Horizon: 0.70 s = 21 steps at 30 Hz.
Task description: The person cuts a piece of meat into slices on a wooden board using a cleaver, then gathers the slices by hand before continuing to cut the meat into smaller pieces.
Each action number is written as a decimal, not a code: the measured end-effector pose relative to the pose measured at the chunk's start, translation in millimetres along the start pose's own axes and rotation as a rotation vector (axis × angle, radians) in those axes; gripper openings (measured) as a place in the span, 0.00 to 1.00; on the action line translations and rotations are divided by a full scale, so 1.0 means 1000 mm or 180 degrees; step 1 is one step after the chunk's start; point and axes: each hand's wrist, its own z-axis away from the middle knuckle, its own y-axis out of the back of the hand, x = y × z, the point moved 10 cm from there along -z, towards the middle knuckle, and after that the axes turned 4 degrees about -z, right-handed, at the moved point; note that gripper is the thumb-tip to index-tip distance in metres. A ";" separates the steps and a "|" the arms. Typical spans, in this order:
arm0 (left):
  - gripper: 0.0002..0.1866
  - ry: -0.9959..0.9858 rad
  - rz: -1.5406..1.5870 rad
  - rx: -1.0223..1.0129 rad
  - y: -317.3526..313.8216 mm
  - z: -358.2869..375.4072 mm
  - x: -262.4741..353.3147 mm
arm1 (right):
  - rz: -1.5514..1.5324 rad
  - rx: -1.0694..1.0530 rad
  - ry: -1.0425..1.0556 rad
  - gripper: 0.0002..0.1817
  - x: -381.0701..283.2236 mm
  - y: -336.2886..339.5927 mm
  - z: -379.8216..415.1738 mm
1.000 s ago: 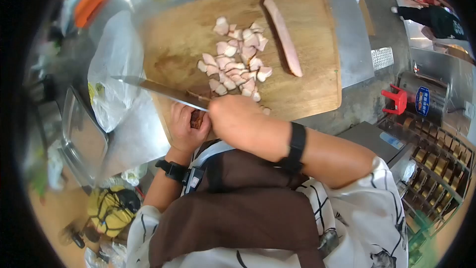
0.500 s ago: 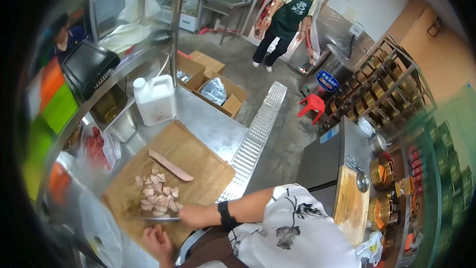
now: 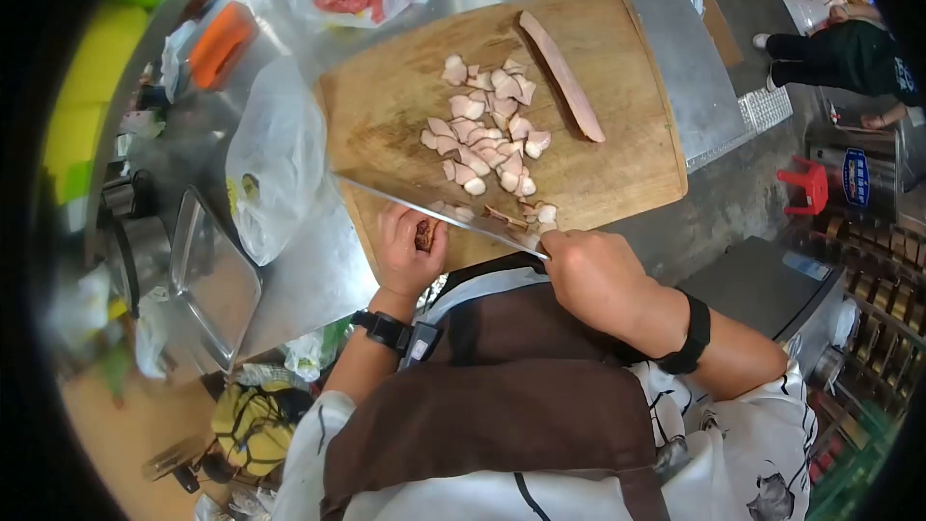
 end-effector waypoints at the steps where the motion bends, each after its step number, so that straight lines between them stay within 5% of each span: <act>1: 0.18 -0.0011 -0.0014 0.0007 -0.003 0.001 -0.001 | 0.0045 -0.0047 -0.0033 0.04 0.000 0.000 0.001; 21: 0.18 0.0038 -0.0089 -0.0317 -0.015 0.005 -0.005 | 0.0096 -0.0748 -0.0198 0.06 0.000 0.000 -0.002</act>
